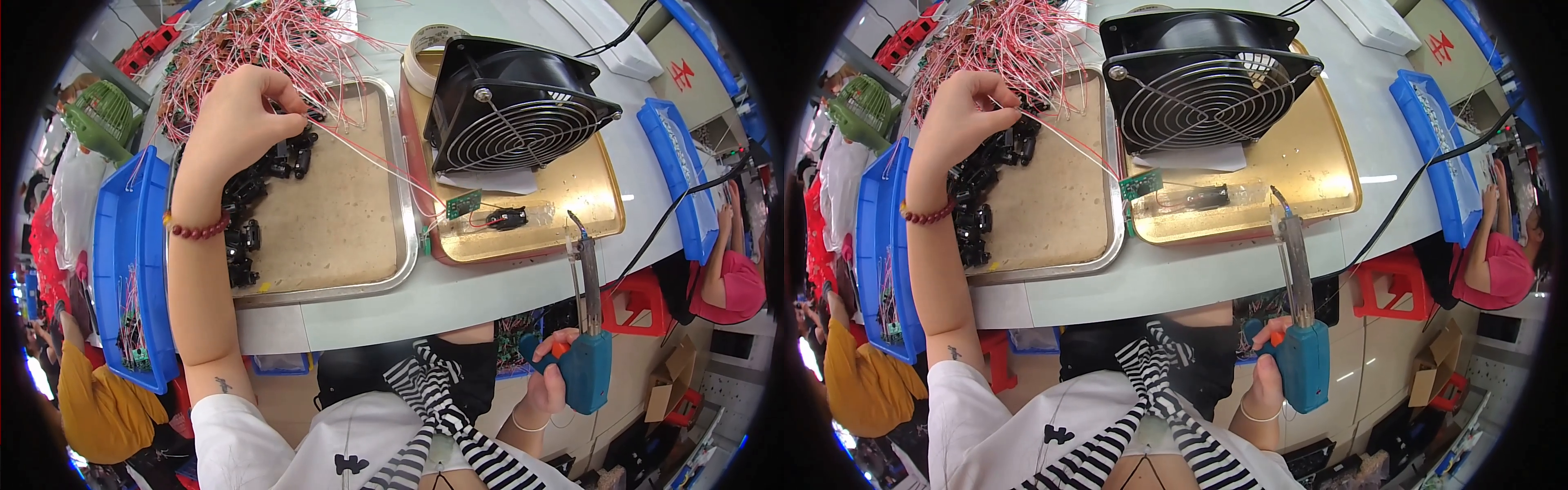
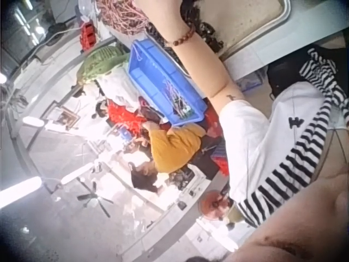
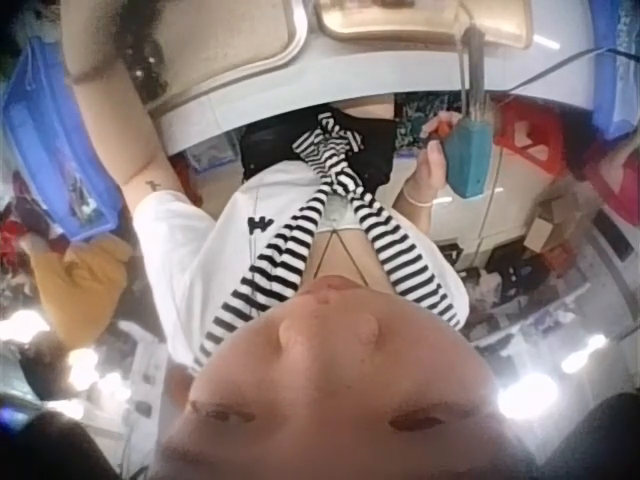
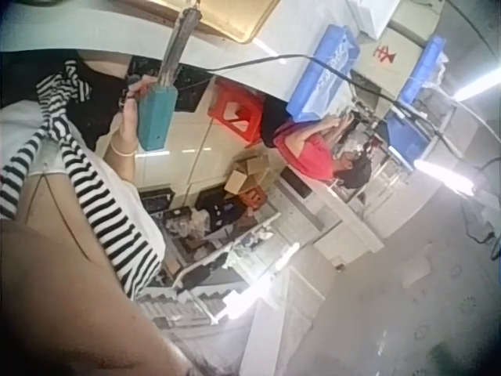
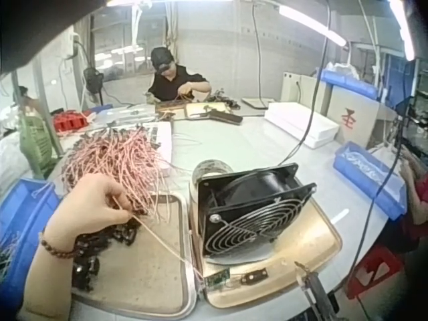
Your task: The person assembles electronic components by fitting circuit boards and wires into plastic housings, soldering the electrical connections with a soldering iron, and placing the finished pieces into a plastic bin.
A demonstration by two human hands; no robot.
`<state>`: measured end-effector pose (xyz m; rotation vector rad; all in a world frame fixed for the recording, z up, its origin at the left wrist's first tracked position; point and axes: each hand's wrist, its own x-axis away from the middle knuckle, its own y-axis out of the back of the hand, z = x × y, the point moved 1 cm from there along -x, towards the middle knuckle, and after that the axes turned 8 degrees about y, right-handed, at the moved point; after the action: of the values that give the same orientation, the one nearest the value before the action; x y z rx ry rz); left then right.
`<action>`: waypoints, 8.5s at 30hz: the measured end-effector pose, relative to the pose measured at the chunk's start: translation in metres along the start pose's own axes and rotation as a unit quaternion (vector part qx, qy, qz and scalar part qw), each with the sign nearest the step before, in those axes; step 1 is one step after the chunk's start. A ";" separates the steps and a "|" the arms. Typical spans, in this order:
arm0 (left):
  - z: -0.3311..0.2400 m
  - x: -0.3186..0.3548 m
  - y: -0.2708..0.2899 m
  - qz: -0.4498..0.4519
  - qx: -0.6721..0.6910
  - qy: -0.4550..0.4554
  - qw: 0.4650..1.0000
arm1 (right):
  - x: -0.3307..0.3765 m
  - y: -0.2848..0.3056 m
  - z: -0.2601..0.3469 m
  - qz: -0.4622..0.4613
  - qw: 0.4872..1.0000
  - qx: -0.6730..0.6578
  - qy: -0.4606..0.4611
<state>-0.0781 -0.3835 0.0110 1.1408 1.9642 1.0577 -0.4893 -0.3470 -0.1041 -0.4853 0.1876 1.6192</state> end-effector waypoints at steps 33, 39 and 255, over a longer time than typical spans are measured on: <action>-0.031 0.152 0.106 0.181 0.377 0.123 0.900 | -0.007 0.033 -0.001 -0.005 0.998 -0.018 0.067; 0.070 0.220 0.153 -0.025 0.382 0.213 0.899 | -0.012 0.041 -0.027 0.078 0.923 0.244 0.288; 0.067 -0.149 -0.018 -0.055 -0.340 -0.154 0.926 | 0.000 0.044 0.001 -0.085 0.996 0.018 0.011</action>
<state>0.0336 -0.5008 -0.0190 0.7375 1.2390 1.2664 -0.5328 -0.3520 -0.1103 -0.4773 0.1866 1.4425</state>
